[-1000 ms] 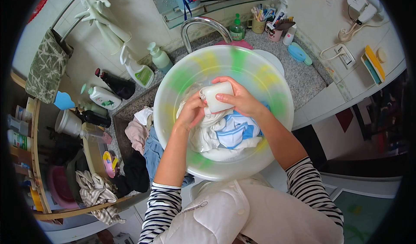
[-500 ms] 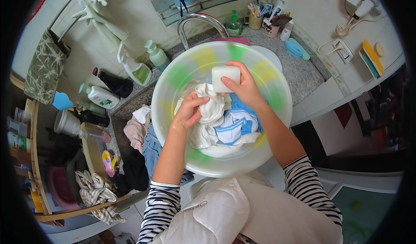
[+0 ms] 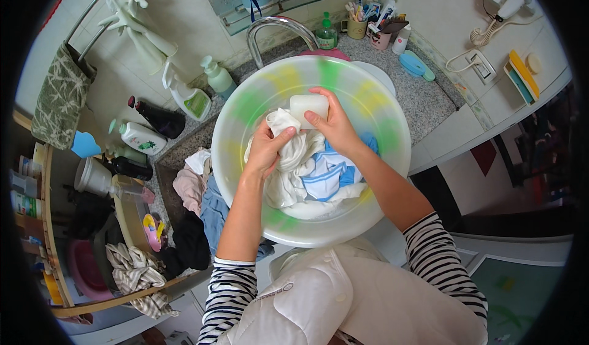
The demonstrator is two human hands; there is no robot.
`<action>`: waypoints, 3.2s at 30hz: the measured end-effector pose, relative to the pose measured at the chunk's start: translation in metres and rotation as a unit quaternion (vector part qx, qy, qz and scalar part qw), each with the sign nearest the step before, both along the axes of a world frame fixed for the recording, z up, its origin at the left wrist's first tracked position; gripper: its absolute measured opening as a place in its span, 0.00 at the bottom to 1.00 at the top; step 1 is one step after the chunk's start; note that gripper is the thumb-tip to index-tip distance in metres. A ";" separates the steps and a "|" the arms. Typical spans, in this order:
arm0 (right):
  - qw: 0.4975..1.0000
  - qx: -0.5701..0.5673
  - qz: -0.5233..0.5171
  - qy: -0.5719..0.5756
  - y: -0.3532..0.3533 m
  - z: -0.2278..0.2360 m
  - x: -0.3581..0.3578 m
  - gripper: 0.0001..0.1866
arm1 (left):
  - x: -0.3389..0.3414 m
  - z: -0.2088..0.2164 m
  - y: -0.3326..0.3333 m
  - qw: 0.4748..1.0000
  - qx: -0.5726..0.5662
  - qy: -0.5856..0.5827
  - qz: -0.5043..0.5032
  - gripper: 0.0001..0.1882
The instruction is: The person hand washes several small garments in a basin of soapy water, repeatedly submerging, rubbing, and wringing them. The person then removes a blue garment, wrings it out, and places it on the counter.
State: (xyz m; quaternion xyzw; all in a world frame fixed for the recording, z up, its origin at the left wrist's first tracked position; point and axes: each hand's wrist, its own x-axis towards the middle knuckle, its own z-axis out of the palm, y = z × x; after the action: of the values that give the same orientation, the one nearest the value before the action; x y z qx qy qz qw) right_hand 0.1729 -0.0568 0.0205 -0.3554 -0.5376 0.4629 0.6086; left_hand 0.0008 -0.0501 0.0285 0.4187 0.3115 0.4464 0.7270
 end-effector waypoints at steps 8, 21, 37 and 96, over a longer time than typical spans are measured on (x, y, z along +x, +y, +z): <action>0.993 -0.074 0.086 0.041 -0.005 0.016 0.001 0.26 | 0.003 -0.001 -0.004 1.000 0.013 0.010 -0.001 0.20; 0.980 -0.080 0.177 -0.052 -0.002 0.009 0.017 0.27 | -0.004 -0.004 0.002 0.994 0.072 0.079 -0.001 0.21; 0.931 0.075 -0.204 -0.294 -0.010 0.012 -0.002 0.14 | 0.004 0.004 -0.001 0.999 -0.007 0.044 0.020 0.19; 0.982 -0.148 0.031 -0.115 -0.065 0.060 0.114 0.15 | -0.013 -0.002 0.007 0.997 -0.016 0.062 -0.041 0.18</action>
State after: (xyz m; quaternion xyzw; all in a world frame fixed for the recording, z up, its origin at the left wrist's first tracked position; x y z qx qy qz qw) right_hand 0.2866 -0.1213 0.0804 -0.4756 -0.5405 0.5122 0.4684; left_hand -0.0122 -0.0431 0.0263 0.4457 0.3458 0.3847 0.7306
